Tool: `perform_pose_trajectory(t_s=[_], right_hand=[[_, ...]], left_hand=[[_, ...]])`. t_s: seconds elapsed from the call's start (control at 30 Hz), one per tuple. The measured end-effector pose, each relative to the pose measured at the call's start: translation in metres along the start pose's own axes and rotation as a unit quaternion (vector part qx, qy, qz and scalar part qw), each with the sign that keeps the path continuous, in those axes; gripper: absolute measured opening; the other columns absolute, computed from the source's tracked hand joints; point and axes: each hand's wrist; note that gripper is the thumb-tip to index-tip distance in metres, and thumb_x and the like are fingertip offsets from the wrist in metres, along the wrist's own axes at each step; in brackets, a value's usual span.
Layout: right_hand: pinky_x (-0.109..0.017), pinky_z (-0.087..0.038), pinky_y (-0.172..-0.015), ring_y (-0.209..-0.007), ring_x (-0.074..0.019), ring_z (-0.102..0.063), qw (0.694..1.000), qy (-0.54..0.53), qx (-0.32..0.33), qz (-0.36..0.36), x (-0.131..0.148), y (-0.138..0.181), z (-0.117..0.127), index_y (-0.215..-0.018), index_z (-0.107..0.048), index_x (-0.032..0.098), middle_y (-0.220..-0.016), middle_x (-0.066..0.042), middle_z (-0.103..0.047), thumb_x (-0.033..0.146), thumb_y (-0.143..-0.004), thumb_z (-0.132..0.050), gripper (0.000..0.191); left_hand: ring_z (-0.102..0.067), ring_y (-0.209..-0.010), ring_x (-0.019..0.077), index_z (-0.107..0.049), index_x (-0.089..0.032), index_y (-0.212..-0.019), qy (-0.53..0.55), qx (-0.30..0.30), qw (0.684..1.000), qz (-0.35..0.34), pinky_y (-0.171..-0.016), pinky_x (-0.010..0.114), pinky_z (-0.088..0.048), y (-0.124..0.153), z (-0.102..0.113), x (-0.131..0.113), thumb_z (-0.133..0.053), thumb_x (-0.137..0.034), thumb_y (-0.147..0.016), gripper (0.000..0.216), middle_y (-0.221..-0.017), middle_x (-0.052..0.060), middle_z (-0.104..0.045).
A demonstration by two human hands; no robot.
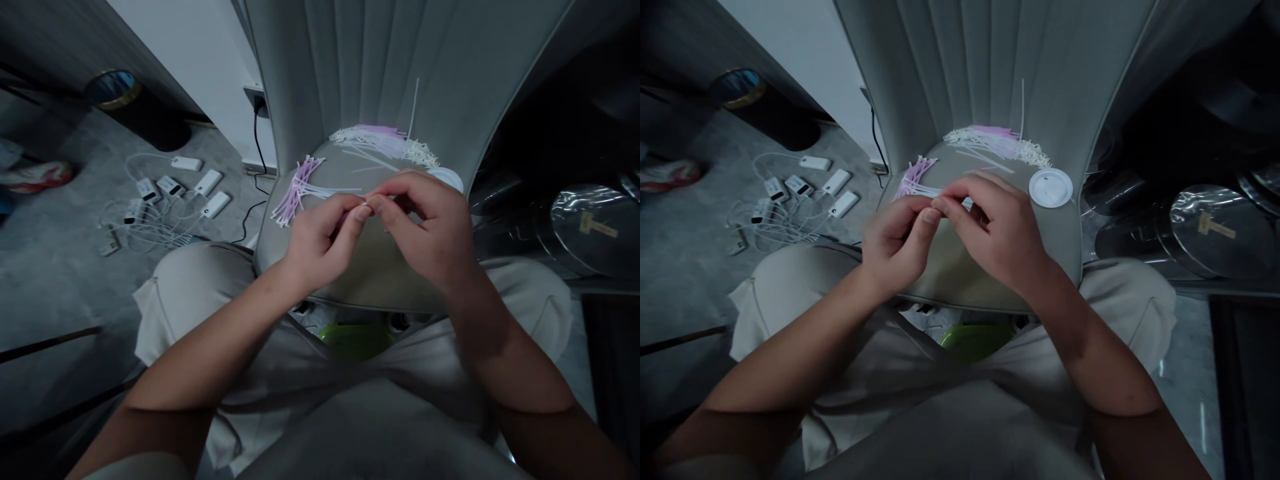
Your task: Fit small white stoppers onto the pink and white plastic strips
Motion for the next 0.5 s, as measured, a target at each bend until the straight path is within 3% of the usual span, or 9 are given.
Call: perform_pose_trajectory(t_s=[0.1, 0.23, 0.5], right_hand=[[-0.028, -0.044, -0.059, -0.065, -0.0108, -0.057, 0.999, 0.026, 0.002, 0.022, 0.0002, 0.0012, 0.0008, -0.085, -0.067, 0.022, -0.077, 0.001, -0.069, 0.023, -0.094, -0.064, 0.01], [-0.027, -0.04, -0.058, -0.058, -0.0093, -0.053, 0.999, 0.027, 0.018, -0.002, -0.0015, 0.0043, 0.0003, -0.087, -0.064, 0.021, -0.071, 0.003, -0.065, 0.03, -0.097, -0.061, 0.014], [-0.029, -0.03, -0.057, -0.053, -0.0078, -0.038, 0.997, 0.005, 0.074, -0.019, -0.0014, 0.0029, 0.0006, -0.064, -0.045, 0.02, -0.056, 0.006, -0.041, 0.031, -0.101, -0.054, 0.04]], left_hand=[[-0.058, -0.061, 0.0074, -0.068, -0.016, -0.093, 0.013, -0.005, 1.0, 0.002, -0.06, 0.02, -0.044, 0.0004, 0.0004, -0.0011, -0.054, -0.03, -0.101, 0.021, -0.071, -0.001, -0.067], [-0.061, -0.064, 0.0069, -0.068, -0.015, -0.092, 0.01, 0.014, 1.0, -0.011, -0.064, 0.019, -0.045, 0.0, 0.0015, -0.0033, -0.055, -0.026, -0.1, 0.019, -0.077, 0.0, -0.071], [-0.059, -0.059, 0.0072, -0.067, -0.017, -0.09, -0.041, 0.03, 0.999, -0.019, -0.058, 0.02, -0.043, -0.0009, 0.0017, -0.0057, -0.053, -0.027, -0.1, 0.02, -0.07, -0.002, -0.068]])
Point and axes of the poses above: each hand's wrist, its own y-axis away from the middle knuckle, its own z-axis out of the back of the hand, x = y × z
